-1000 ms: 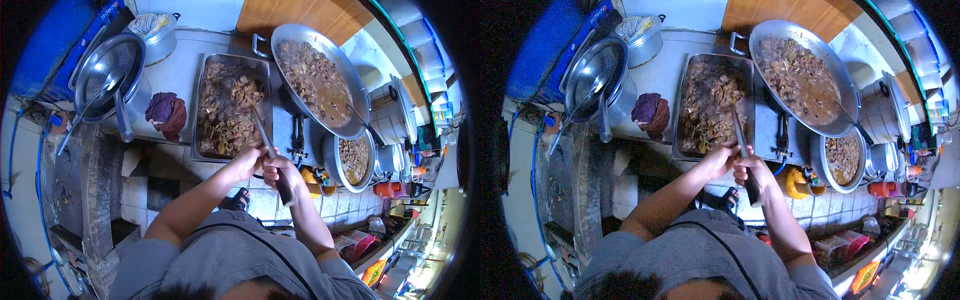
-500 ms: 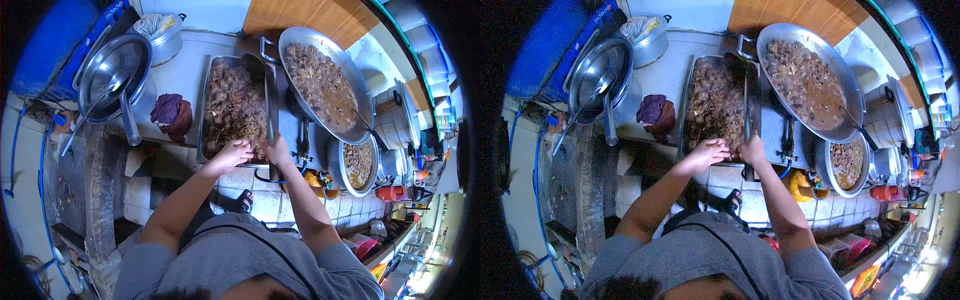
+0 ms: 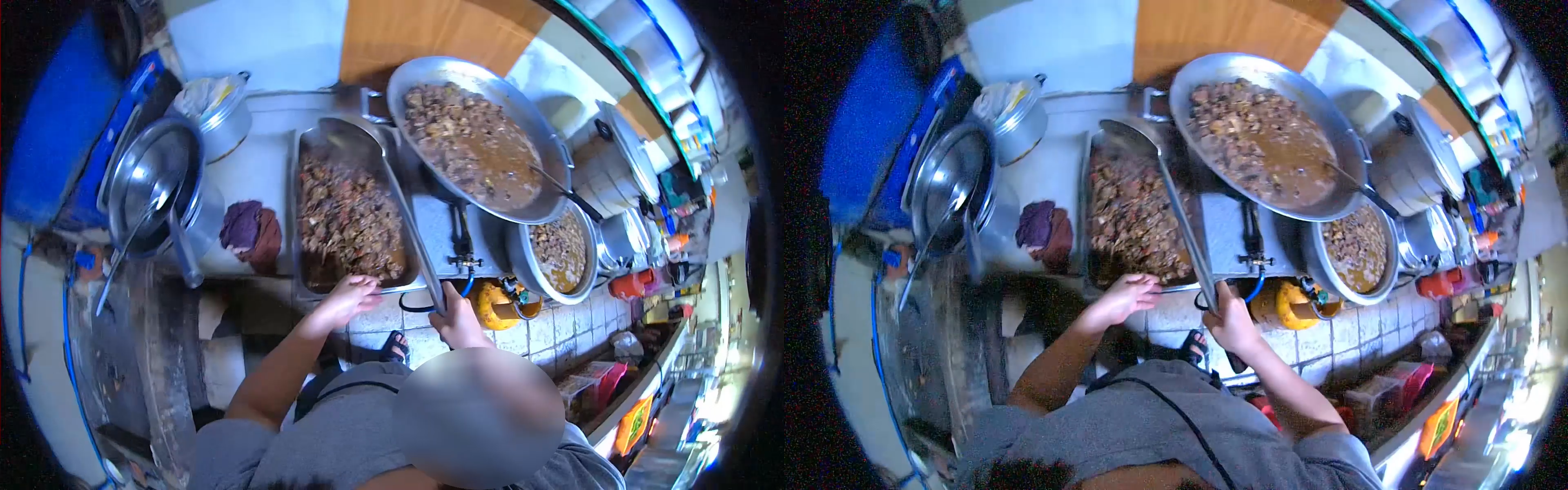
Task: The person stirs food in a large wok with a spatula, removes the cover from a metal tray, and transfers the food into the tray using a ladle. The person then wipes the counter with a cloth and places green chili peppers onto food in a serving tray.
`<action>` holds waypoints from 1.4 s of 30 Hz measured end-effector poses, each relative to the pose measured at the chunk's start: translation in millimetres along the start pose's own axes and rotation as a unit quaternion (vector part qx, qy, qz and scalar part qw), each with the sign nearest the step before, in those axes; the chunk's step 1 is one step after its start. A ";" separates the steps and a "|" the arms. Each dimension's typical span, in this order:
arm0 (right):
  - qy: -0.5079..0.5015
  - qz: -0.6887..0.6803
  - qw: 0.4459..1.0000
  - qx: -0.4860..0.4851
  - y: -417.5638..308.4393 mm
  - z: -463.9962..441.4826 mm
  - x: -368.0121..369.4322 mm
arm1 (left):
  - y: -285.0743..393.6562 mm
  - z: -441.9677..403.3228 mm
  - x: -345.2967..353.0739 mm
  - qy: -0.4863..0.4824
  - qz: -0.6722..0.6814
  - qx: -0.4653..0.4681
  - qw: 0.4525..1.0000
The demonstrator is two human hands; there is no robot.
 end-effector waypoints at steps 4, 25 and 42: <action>-0.074 -0.306 0.946 0.075 -19.9 23.4 -59.3 | -6.0 -5.4 -2.6 -0.039 -0.006 -0.028 0.999; -0.009 -0.167 0.979 0.119 150.2 -139.3 -261.2 | 2.7 54.6 -24.2 0.180 0.012 0.097 0.979; -0.274 -0.688 0.636 0.217 91.4 -139.6 -149.7 | -5.8 59.5 -47.1 0.166 0.042 0.093 0.981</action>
Point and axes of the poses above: each hand's wrist, its own z-axis away from the middle knuckle, its own x-axis out of the palm, y = z × x, the point moved 4 cm from there along -z, towards the middle knuckle, and after that the axes turned 12 degrees about z, right-handed, at the moved point
